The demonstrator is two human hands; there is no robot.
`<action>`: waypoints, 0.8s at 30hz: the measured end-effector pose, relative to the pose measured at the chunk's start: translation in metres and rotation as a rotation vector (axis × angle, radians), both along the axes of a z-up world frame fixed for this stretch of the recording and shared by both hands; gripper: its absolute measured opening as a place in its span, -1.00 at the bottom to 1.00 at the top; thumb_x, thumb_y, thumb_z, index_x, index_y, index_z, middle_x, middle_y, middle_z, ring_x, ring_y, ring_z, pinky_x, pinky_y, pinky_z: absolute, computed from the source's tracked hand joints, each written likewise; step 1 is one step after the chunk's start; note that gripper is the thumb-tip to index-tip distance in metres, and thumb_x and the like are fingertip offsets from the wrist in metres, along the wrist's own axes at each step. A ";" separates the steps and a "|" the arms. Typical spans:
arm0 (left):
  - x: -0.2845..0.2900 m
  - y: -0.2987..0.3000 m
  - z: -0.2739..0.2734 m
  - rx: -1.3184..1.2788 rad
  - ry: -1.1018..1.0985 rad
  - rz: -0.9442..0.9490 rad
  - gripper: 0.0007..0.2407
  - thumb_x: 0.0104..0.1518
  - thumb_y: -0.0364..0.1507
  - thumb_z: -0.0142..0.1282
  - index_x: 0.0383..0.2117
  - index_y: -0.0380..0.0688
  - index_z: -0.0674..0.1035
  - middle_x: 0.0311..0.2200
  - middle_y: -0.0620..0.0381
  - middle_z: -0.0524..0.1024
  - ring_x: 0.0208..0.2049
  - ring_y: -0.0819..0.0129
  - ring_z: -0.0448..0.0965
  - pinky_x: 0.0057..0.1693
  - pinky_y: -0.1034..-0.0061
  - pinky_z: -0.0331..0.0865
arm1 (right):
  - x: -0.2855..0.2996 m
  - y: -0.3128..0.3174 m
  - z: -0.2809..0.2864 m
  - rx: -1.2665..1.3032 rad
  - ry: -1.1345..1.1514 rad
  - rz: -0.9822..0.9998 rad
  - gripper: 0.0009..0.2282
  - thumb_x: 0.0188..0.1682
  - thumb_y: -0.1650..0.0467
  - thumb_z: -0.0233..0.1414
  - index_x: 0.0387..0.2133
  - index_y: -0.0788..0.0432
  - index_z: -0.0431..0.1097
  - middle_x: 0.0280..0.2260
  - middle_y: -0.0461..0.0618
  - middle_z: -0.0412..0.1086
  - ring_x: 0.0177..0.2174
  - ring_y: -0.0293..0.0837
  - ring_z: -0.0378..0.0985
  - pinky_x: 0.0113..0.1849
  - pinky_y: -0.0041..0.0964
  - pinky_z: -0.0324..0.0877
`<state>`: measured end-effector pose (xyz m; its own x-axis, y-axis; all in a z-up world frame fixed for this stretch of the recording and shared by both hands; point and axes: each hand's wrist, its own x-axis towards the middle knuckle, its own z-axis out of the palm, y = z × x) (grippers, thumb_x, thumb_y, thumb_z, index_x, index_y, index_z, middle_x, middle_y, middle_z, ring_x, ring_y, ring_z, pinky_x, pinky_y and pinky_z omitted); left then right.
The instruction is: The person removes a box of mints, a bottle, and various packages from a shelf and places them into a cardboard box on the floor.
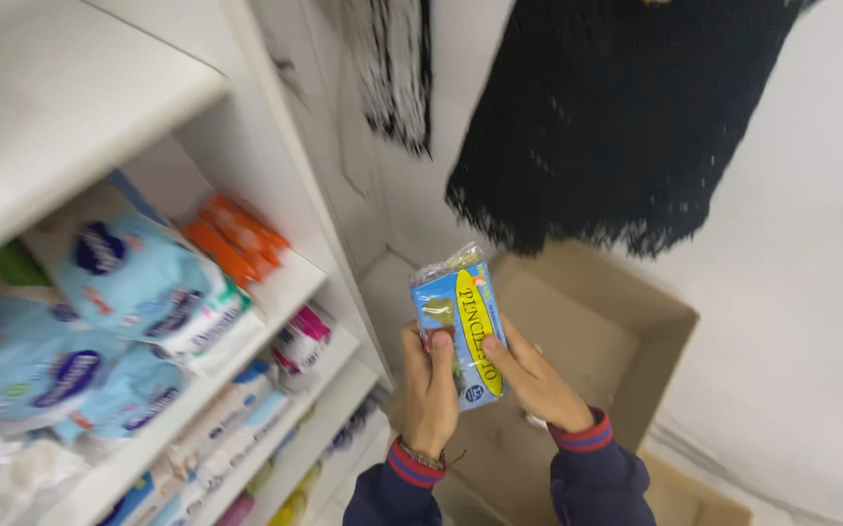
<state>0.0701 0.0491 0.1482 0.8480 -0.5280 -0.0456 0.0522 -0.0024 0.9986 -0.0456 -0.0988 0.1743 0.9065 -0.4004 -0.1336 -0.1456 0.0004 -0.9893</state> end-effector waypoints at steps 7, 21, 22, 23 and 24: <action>-0.049 -0.012 -0.072 0.051 0.087 -0.283 -0.46 0.71 0.08 -0.04 0.39 -0.19 0.41 -0.05 0.04 0.38 -0.01 0.14 0.46 0.19 0.07 0.42 | -0.053 -0.008 -0.087 0.027 0.156 -0.238 -0.13 0.32 0.05 0.03 0.80 0.34 0.09 0.62 0.92 0.11 0.67 0.83 -0.08 0.51 0.90 -0.15; -0.051 -0.001 -0.245 0.520 0.238 -0.436 -0.47 0.82 -0.13 -0.08 0.73 -0.22 0.46 0.63 -0.34 0.48 0.65 -0.30 0.51 0.58 -0.28 0.54 | -0.113 -0.042 -0.409 -0.144 0.642 -0.044 -0.22 0.26 -0.24 0.31 0.43 0.09 0.51 0.17 0.45 0.73 0.28 0.55 0.74 0.32 0.48 0.53; -0.054 -0.002 -0.252 0.527 0.247 -0.432 -0.47 0.82 -0.13 -0.08 0.73 -0.22 0.46 0.63 -0.34 0.48 0.65 -0.30 0.51 0.58 -0.28 0.54 | -0.120 -0.037 -0.457 -0.137 0.647 -0.035 -0.22 0.26 -0.24 0.31 0.43 0.09 0.51 0.17 0.45 0.73 0.28 0.55 0.74 0.32 0.48 0.53; -0.056 -0.001 -0.259 0.521 0.218 -0.410 -0.49 0.82 -0.09 -0.11 0.63 -0.18 0.59 0.52 -0.31 0.62 0.49 -0.17 0.69 0.48 -0.09 0.67 | -0.127 -0.031 -0.505 -0.304 0.634 0.008 -0.28 0.23 -0.18 0.35 0.36 0.12 0.57 0.13 0.40 0.74 0.24 0.53 0.76 0.30 0.45 0.54; -0.058 0.000 -0.266 0.515 0.189 -0.389 -0.48 0.82 -0.05 -0.13 0.53 -0.14 0.71 0.41 -0.28 0.76 0.34 -0.04 0.87 0.37 0.09 0.80 | -0.135 -0.023 -0.552 -0.471 0.615 0.051 -0.33 0.20 -0.12 0.39 0.30 0.14 0.63 0.09 0.36 0.76 0.19 0.51 0.79 0.28 0.43 0.56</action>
